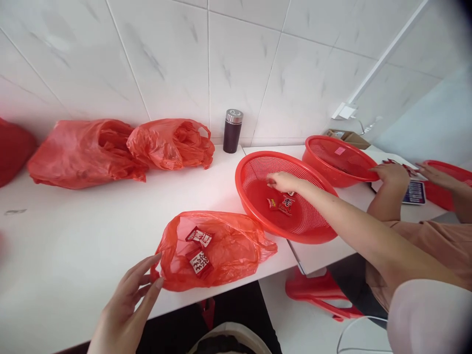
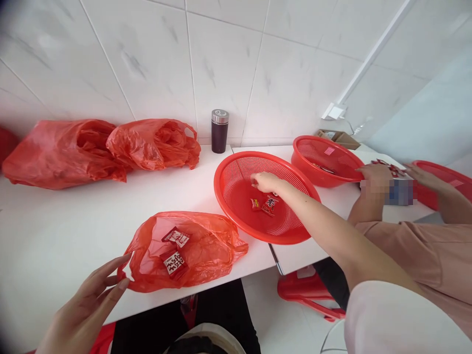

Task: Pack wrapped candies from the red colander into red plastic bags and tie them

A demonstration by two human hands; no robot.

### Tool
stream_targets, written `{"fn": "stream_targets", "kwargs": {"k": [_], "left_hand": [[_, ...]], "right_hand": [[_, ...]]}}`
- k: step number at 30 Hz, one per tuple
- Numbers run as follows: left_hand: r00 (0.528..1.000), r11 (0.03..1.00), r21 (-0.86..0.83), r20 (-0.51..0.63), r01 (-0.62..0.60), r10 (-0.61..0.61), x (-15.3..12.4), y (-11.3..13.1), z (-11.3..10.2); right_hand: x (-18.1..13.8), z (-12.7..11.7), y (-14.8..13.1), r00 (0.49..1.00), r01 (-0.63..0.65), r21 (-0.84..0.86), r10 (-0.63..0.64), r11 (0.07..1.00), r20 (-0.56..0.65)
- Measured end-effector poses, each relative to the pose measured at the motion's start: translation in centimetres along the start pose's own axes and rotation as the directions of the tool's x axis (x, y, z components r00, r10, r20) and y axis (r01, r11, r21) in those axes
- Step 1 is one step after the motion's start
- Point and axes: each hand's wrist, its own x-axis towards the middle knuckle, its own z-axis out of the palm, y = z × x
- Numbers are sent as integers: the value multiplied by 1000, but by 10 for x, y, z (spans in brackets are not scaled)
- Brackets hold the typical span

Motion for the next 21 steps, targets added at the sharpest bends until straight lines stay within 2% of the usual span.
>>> {"fn": "stream_targets", "kwargs": {"k": [4,8,12,16,21], "left_hand": [[1000,1000,-9,12,-15,15,5,-9,-2],[999,999,-29,36,-21,22,10,-21,-5],[999,999,-41,33,-7,9,8,-21,-6],[999,996,-81,22,26,-25,4,-17,-5],[998,991,-117,30,59,-56,4,-16,-4]], "right_hand": [[6,-3,28,993,-48,-72,55,996,103],[-4,5,44,983,-66,-54,74,996,166],[-17,23,34,971,-9,3,8,1000,240],[-28,35,16,985,4,34,-9,999,172],[-34,33,9,992,22,118,-37,993,123]]}}
